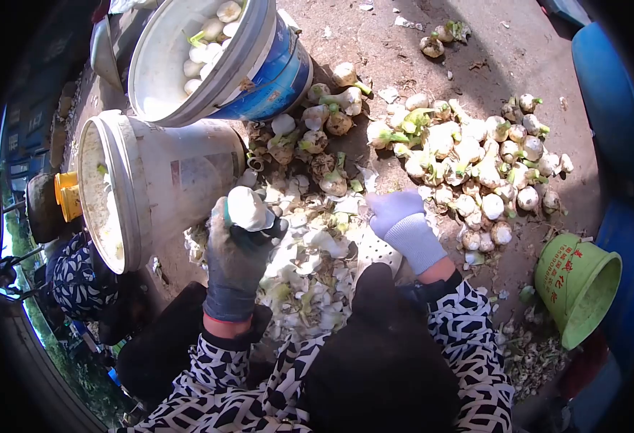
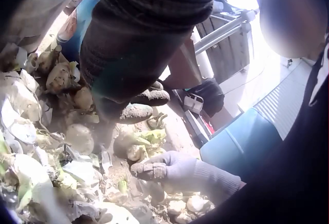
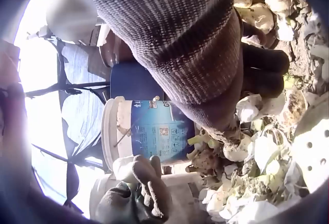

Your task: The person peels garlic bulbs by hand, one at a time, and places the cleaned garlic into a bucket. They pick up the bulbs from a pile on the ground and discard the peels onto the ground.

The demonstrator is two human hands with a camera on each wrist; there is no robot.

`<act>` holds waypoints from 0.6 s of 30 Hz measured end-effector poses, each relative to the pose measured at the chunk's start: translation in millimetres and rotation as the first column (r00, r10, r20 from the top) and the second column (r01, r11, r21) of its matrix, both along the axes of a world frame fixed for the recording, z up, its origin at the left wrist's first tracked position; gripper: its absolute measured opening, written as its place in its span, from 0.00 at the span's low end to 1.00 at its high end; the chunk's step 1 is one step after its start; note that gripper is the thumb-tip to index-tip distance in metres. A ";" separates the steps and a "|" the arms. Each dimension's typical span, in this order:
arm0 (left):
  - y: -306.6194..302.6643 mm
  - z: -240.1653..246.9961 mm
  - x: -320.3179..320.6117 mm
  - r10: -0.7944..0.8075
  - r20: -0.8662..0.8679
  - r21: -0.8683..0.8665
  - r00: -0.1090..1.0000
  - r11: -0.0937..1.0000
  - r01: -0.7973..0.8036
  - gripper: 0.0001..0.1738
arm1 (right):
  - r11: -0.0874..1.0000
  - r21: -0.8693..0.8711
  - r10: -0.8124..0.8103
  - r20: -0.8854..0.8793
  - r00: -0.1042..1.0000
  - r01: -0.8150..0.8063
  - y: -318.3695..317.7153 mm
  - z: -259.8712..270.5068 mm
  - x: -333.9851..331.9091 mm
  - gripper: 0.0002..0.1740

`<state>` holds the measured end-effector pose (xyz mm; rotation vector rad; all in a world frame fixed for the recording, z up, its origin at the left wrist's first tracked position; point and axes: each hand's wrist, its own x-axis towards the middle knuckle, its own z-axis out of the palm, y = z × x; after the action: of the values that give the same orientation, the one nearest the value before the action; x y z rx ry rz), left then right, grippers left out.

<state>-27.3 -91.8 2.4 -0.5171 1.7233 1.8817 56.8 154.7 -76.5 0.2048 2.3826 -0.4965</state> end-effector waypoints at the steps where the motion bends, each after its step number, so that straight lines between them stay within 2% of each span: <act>1: -8.1 24.8 -9.1 0.100 -0.109 0.062 0.989 0.994 -0.094 0.26 | 1.000 0.007 0.001 -0.198 0.980 0.001 -3.7 -12.2 3.2 0.17; 2: -16.1 53.2 -18.8 0.204 -0.209 0.132 0.956 0.975 -0.179 0.25 | 1.000 0.001 0.003 -0.207 0.978 -0.002 -8.4 -11.7 -0.3 0.17; 3: -28.9 73.3 -28.0 0.040 -0.533 -0.149 0.845 0.979 -0.141 0.25 | 1.000 -0.017 -0.023 -0.249 0.968 0.020 -16.1 -10.6 -8.4 0.20; 4: -43.5 92.2 -36.4 -0.208 -0.737 -0.418 0.644 0.888 -0.192 0.24 | 0.998 -0.040 -0.050 -0.289 0.956 0.040 -23.7 -8.6 -16.7 0.24; 5: -60.3 112.6 -47.1 -0.187 -0.766 -0.411 0.615 0.878 -0.245 0.24 | 0.999 -0.014 0.030 -0.207 0.978 -0.034 -29.0 -6.5 -28.5 0.27; 7: -75.5 146.0 -63.3 -0.123 -0.835 -0.385 0.537 0.827 -0.410 0.28 | 0.994 0.095 0.085 -0.266 0.960 -0.062 -45.9 -33.3 -42.4 0.30; 8: -95.0 146.1 -71.4 -0.265 -0.819 -0.514 0.509 0.733 -0.445 0.29 | 0.993 0.101 0.089 -0.322 0.943 -0.060 -52.5 -60.5 -44.2 0.32; 9: -109.0 137.1 -75.1 -0.475 -0.800 -0.596 0.367 0.555 -0.580 0.31 | 0.992 0.129 0.025 -0.209 0.978 0.002 -59.5 -84.0 -53.1 0.33; 10: -97.8 141.3 -60.6 -0.562 -0.741 -0.649 0.367 0.461 -0.605 0.31 | 0.988 0.153 0.031 -0.195 0.980 -0.001 -61.0 -78.0 -51.9 0.35; 11: -96.4 127.9 -53.2 -0.529 -0.789 -0.600 0.314 0.549 -0.583 0.36 | 0.995 0.100 -0.008 -0.203 0.979 0.029 -57.7 -78.9 -50.4 0.35; 12: -75.7 125.6 -32.8 -0.579 -0.733 -0.676 0.357 0.554 -0.486 0.31 | 0.996 0.056 -0.053 -0.196 0.979 0.066 -53.3 -79.9 -45.0 0.35; 13: -64.0 106.6 -23.9 -0.657 -0.688 -0.725 0.309 0.643 -0.246 0.30 | 0.986 -0.116 -0.156 -0.335 0.929 0.124 -48.1 -79.9 -31.3 0.35; 14: -40.3 83.2 -8.6 -0.677 -0.590 -0.752 0.441 0.659 0.005 0.32 | 0.946 -0.285 -0.274 -0.443 0.854 0.155 -41.5 -77.8 -20.9 0.35; 15: -12.7 61.6 5.3 -0.701 -0.485 -0.757 0.522 0.636 0.151 0.34 | 0.895 -0.412 -0.361 -0.442 0.821 0.171 -41.0 -67.0 -14.9 0.35; 16: 5.3 29.3 18.0 -0.687 -0.399 -0.683 0.607 0.665 0.304 0.38 | 0.836 -0.527 -0.416 -0.424 0.804 0.155 -41.7 -46.4 -9.6 0.34; 17: 22.3 -0.2 29.3 -0.536 -0.243 -0.356 0.809 0.825 0.440 0.40 | 0.839 -0.542 -0.385 -0.529 0.756 0.048 -43.7 -18.7 -7.4 0.35; 18: 33.6 -30.1 36.7 -0.516 -0.281 -0.351 0.809 0.840 0.414 0.39 | 0.844 -0.535 -0.357 -0.617 0.701 -0.042 -44.3 6.6 -5.3 0.35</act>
<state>9.4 -58.2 -27.7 0.1877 2.1291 1.4431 51.5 110.5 -69.9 -0.0360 2.8373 -1.5189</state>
